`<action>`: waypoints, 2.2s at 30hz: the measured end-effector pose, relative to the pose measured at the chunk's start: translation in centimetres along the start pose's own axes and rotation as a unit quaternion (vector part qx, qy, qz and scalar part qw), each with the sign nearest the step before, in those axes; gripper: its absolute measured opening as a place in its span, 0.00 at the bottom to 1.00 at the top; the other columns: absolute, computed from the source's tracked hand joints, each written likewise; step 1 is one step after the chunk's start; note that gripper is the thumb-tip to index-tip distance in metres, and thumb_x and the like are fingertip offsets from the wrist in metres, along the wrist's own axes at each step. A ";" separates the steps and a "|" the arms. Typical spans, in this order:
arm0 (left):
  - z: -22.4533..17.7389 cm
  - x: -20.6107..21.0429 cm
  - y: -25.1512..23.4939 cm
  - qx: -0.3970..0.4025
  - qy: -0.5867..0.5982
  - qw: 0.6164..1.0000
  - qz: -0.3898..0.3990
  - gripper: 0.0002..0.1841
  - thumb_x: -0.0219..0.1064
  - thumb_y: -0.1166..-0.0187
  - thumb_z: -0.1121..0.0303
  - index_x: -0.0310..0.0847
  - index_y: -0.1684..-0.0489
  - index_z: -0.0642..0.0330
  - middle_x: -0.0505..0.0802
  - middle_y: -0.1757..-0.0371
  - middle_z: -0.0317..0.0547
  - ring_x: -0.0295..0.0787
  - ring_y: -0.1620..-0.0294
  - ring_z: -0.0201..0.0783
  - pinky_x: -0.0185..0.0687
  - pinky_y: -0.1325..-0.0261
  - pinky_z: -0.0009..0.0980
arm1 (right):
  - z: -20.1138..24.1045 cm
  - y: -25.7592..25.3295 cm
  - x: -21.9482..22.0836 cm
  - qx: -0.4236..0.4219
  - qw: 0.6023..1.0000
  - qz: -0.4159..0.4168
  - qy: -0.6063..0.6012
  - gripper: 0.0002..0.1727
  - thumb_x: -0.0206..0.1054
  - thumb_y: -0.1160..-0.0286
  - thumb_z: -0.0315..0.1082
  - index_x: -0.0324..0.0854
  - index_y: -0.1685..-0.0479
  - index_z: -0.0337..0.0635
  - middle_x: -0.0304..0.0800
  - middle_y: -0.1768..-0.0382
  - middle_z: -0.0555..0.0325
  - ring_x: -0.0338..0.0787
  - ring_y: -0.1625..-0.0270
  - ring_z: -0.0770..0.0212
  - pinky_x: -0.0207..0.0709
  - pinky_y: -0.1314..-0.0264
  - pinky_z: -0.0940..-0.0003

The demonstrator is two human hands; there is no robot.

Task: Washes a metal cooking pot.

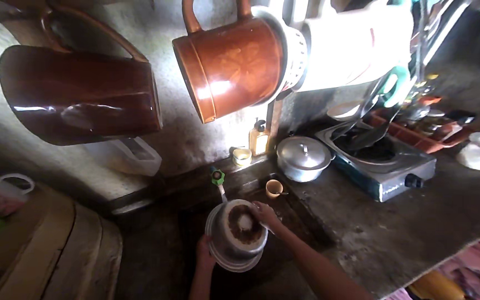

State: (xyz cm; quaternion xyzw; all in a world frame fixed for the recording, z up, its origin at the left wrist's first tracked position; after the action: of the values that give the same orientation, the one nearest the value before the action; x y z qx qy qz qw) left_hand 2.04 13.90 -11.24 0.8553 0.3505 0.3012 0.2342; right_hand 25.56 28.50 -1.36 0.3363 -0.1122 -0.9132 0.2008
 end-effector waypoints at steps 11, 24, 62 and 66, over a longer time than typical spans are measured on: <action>-3.4 -0.5 -1.1 0.084 -0.069 0.994 0.025 0.14 0.55 0.16 0.74 0.80 0.41 0.71 0.90 0.51 0.61 0.89 0.54 0.48 0.88 0.52 0.47 | 5.0 -3.5 1.6 0.101 0.988 0.071 0.089 0.46 0.64 0.28 0.73 0.83 0.32 0.35 0.85 0.30 0.36 0.82 0.24 0.39 0.70 0.21 0.37; -4.0 -1.2 -1.5 0.095 -0.088 0.991 0.026 0.14 0.55 0.16 0.76 0.79 0.38 0.72 0.90 0.49 0.59 0.89 0.54 0.45 0.88 0.49 0.44 | 5.6 -5.6 2.1 0.069 0.980 0.114 0.145 0.35 0.63 0.20 0.62 0.85 0.34 0.37 0.87 0.34 0.36 0.87 0.31 0.38 0.76 0.28 0.36; -2.9 -2.4 -1.7 0.073 -0.054 0.995 -0.034 0.16 0.55 0.16 0.73 0.77 0.34 0.69 0.88 0.41 0.62 0.87 0.46 0.51 0.85 0.45 0.52 | -6.9 1.3 6.7 -0.034 0.929 0.163 -0.331 0.54 0.77 0.28 0.31 0.44 0.03 0.52 0.68 0.13 0.44 0.77 0.17 0.50 0.77 0.19 0.51; -3.2 -2.1 -0.6 0.063 -0.044 0.996 -0.036 0.17 0.56 0.14 0.71 0.76 0.33 0.70 0.87 0.41 0.63 0.86 0.46 0.51 0.85 0.45 0.52 | -7.6 1.6 5.4 0.066 0.932 0.089 -0.346 0.26 0.56 0.07 0.35 0.66 0.11 0.49 0.83 0.27 0.41 0.94 0.41 0.48 0.89 0.39 0.52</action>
State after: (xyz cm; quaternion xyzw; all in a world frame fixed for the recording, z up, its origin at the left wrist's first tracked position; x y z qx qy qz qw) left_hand -1.55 13.36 -10.08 0.8675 0.3891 0.2318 0.2056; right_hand 27.27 24.15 -9.56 0.0006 -0.2642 -0.9418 0.2077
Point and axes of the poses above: each hand's wrist, its own y-axis away from the middle knuckle, its own x-axis out of the palm, z = x × y, the point moved 10 cm from there along -y, towards the middle knuckle
